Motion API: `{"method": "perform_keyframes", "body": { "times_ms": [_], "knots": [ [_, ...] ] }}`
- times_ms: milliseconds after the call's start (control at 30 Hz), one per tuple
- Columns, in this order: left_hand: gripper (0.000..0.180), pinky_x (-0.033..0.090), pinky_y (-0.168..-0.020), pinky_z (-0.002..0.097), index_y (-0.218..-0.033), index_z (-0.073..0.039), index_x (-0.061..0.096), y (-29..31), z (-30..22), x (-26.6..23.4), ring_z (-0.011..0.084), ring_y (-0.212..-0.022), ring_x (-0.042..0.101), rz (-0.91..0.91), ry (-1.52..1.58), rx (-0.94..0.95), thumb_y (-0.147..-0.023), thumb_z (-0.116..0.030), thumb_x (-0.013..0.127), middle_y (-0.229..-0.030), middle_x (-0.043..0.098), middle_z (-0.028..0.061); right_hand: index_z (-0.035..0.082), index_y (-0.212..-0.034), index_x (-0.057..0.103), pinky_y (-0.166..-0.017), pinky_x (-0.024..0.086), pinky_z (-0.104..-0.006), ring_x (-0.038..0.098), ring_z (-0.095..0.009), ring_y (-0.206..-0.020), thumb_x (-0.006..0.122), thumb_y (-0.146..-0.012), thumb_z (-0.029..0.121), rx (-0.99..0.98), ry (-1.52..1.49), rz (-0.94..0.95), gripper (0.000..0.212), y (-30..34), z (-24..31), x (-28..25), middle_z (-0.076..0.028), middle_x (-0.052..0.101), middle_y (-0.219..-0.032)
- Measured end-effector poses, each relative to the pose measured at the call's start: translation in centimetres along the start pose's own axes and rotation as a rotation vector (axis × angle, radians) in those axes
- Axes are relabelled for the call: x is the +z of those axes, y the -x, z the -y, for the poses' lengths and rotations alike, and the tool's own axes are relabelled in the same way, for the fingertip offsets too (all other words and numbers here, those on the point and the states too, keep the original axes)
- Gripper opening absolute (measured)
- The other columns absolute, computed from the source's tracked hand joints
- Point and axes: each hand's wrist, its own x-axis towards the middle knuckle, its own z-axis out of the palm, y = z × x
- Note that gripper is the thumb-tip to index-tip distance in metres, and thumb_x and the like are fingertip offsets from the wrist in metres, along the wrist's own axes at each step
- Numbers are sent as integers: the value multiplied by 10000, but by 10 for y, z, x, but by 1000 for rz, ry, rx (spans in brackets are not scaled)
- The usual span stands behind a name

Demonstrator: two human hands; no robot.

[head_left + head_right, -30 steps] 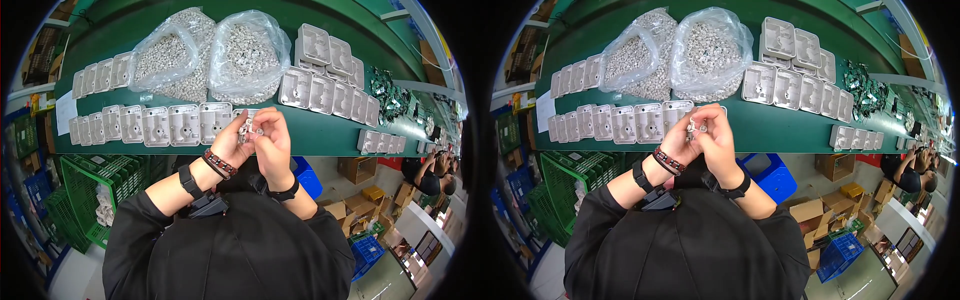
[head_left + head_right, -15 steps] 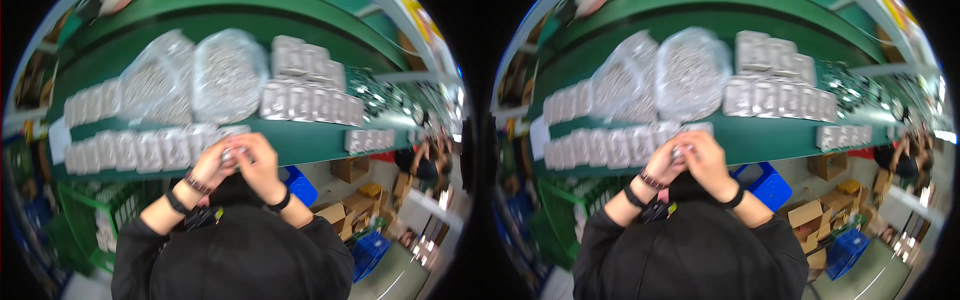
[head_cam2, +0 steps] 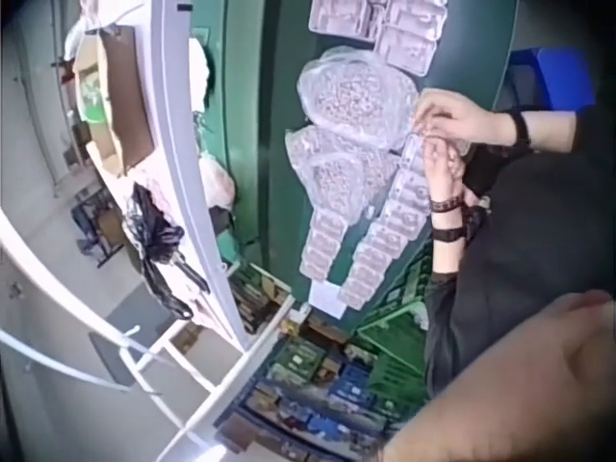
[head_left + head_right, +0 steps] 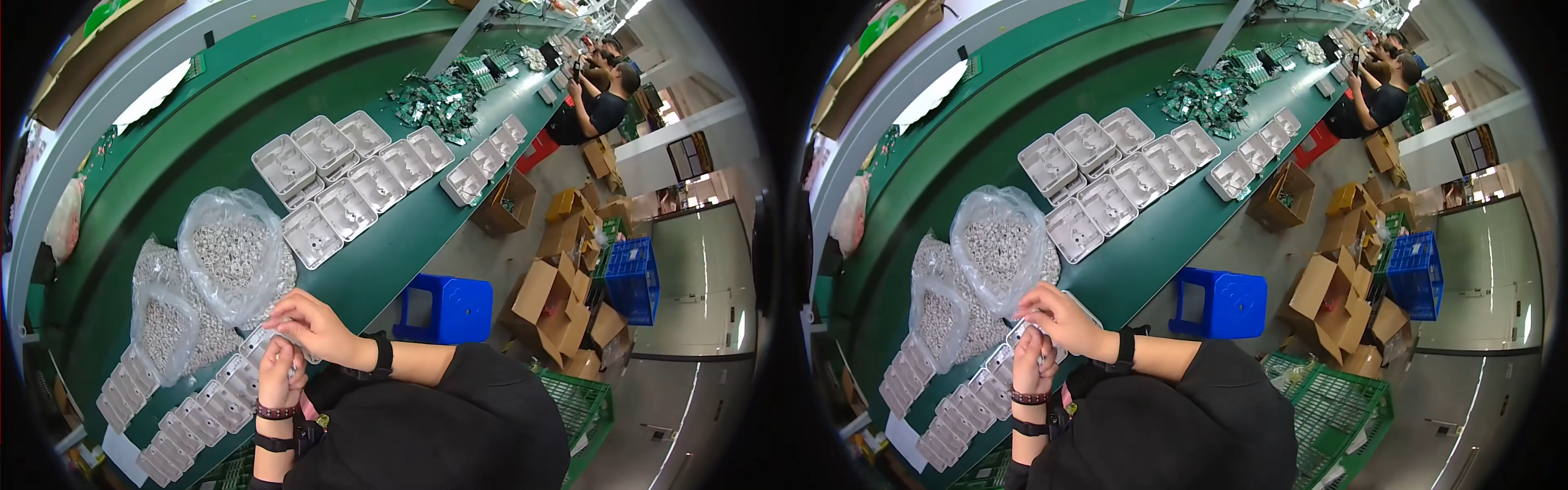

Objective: The person takes plastic housings from a green crate and places them onto a workbench. They then pick up small white components from bags and insert them into the plastic housings by hand.

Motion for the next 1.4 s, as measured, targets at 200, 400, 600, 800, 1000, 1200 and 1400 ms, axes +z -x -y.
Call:
{"method": "perform_keyframes", "body": {
  "times_ms": [200,400,600,800,1000,1200,1400],
  "knots": [
    [147,213,-348,171,-892,-94,484,11,3,-2,39,-407,316,0,-254,197,-913,-240,481,-583,432,-18,6,-917,566,-794,449,-283,585,-189,-937,591,-780,15,47,46,85,139,23,-14,2,-87,563,-906],
    [169,237,-368,164,-888,-85,496,11,10,-16,30,-422,335,-156,-362,330,-912,-251,486,-580,439,-22,25,-915,613,-737,441,-305,567,-214,-820,588,-776,32,65,173,267,141,21,-6,-7,-86,569,-859],
    [155,337,-472,175,-952,-41,575,14,12,-13,30,-555,453,-48,-475,108,-872,-170,541,-630,511,-41,68,-800,595,-625,419,-302,521,-227,-715,630,-727,55,-193,522,391,81,20,-18,-28,-69,540,-801],
    [146,272,-426,158,-959,-58,547,14,26,-41,18,-484,364,65,-219,-122,-892,-184,516,-606,453,-52,72,-792,566,-604,420,-288,543,-206,-700,648,-726,84,425,52,489,105,37,-42,-35,-63,550,-760],
    [239,330,-415,217,-1053,-87,541,7,48,-75,89,-447,446,-33,-185,-218,-864,-232,562,-594,514,-5,76,-808,553,-617,425,-306,567,-201,-708,633,-726,81,-86,591,860,115,-2,-62,-28,-42,551,-743],
    [355,437,-472,359,-1126,-156,518,-15,78,-82,257,-542,574,-416,-1483,293,-793,-250,598,-651,599,78,122,-744,580,-689,404,-303,537,-184,-809,601,-653,110,-682,910,1123,94,-76,-115,-30,-14,554,-846],
    [359,476,-512,378,-1153,-188,496,-31,96,-85,270,-571,607,-489,-1615,132,-815,-296,547,-661,618,87,123,-738,584,-732,384,-278,484,-157,-902,555,-660,151,-809,1000,1371,89,-81,-149,-21,5,519,-927]
  ]
}}
